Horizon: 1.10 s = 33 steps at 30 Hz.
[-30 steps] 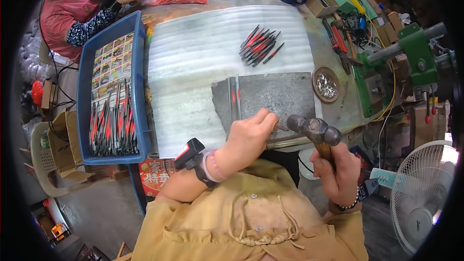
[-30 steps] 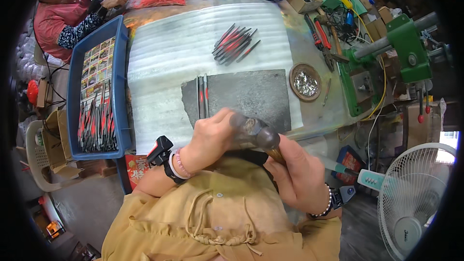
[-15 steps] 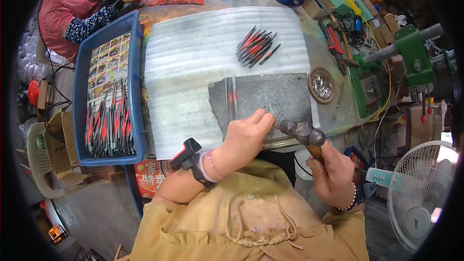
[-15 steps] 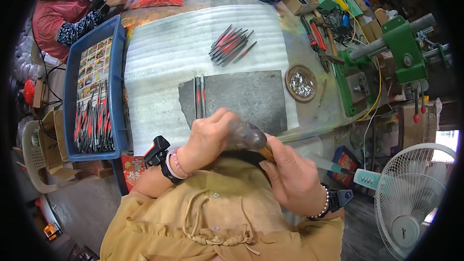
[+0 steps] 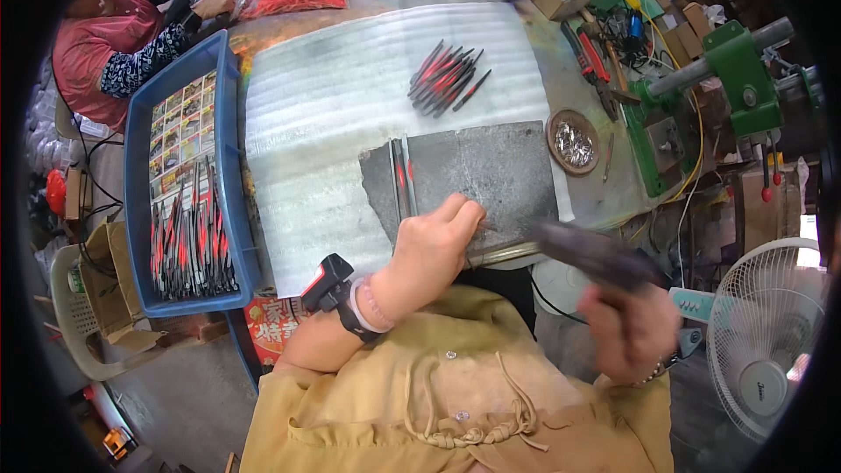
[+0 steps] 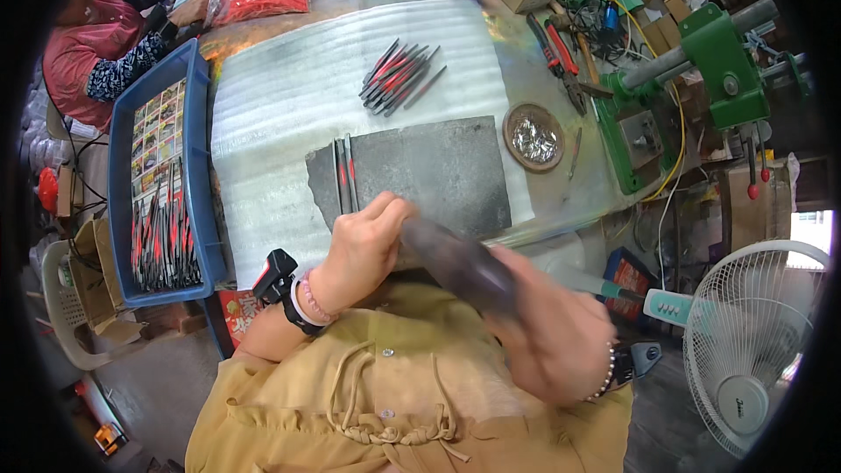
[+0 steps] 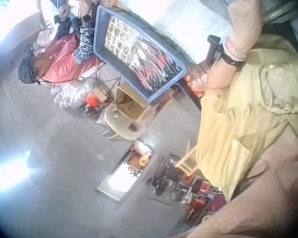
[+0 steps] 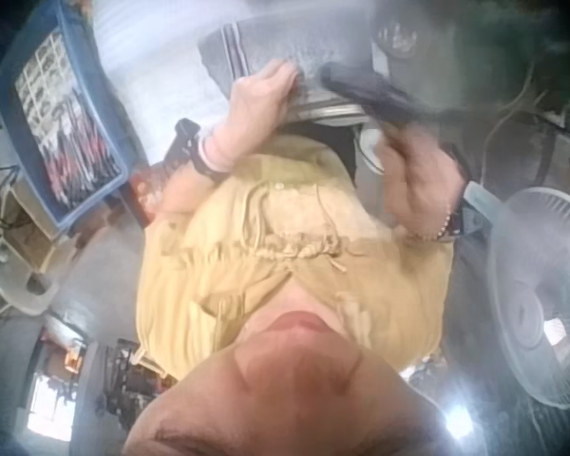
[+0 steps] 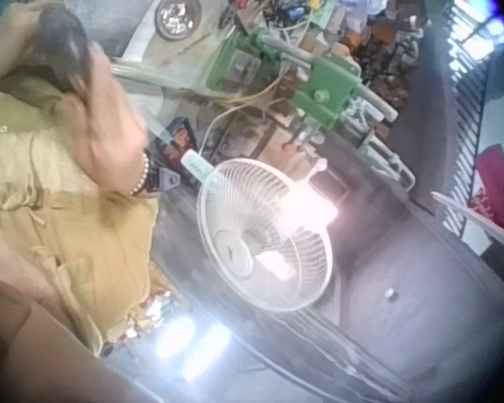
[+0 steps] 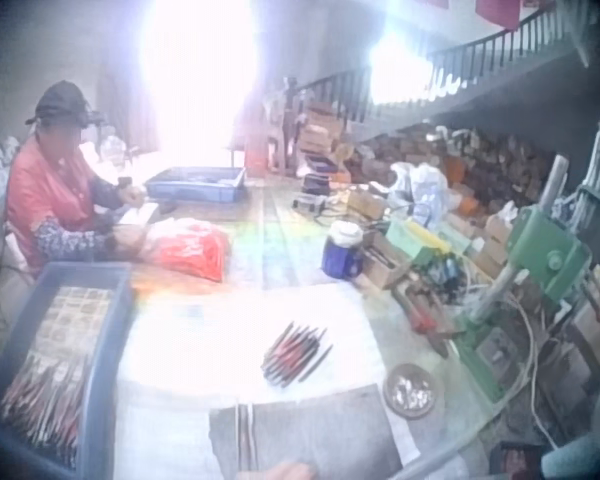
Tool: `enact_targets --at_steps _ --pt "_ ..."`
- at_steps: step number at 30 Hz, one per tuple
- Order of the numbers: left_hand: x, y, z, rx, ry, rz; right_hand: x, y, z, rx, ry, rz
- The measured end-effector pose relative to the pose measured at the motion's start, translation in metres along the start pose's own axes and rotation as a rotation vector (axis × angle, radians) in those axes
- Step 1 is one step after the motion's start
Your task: The person inserts small metal discs into the ends of red and black rods, then uses a hammer to secure them. They repeatedly pick up rods, insert discs, hammer them, and place the finished rods into a blue tray.
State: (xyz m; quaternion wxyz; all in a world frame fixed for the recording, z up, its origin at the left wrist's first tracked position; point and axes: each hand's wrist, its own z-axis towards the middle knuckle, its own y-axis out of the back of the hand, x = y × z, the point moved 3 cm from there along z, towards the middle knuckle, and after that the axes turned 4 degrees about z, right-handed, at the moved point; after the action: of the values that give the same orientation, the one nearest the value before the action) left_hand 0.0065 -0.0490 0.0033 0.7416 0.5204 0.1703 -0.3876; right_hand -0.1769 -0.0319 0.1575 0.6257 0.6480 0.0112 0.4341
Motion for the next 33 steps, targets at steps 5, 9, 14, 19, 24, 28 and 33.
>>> enact_targets --at_steps 5,9,14,19,24,28,33 --pt "0.000 -0.002 -0.002 0.022 -0.004 0.030 -0.005 0.000 0.005 0.220 -0.072 0.131" --pt "0.001 0.000 0.001 0.007 0.058 -0.096 -0.026 -0.020 -0.006 0.046 -0.005 0.115" --pt "0.012 0.013 -0.010 0.069 0.689 -1.133 -0.053 -0.041 -0.020 -0.077 -0.287 0.240" --pt "0.010 0.032 -0.017 0.039 0.731 -1.514 -0.094 -0.088 -0.008 -0.200 -0.269 0.097" --pt "0.005 0.035 -0.023 0.038 0.697 -1.534 -0.110 -0.109 0.001 -0.184 -0.290 -0.069" --pt "0.002 0.034 -0.024 0.016 0.712 -1.449 -0.105 -0.112 0.008 -0.170 -0.269 -0.167" --pt "-0.011 0.037 -0.026 0.018 0.671 -1.071 -0.110 -0.108 0.005 -0.173 -0.228 -0.114"
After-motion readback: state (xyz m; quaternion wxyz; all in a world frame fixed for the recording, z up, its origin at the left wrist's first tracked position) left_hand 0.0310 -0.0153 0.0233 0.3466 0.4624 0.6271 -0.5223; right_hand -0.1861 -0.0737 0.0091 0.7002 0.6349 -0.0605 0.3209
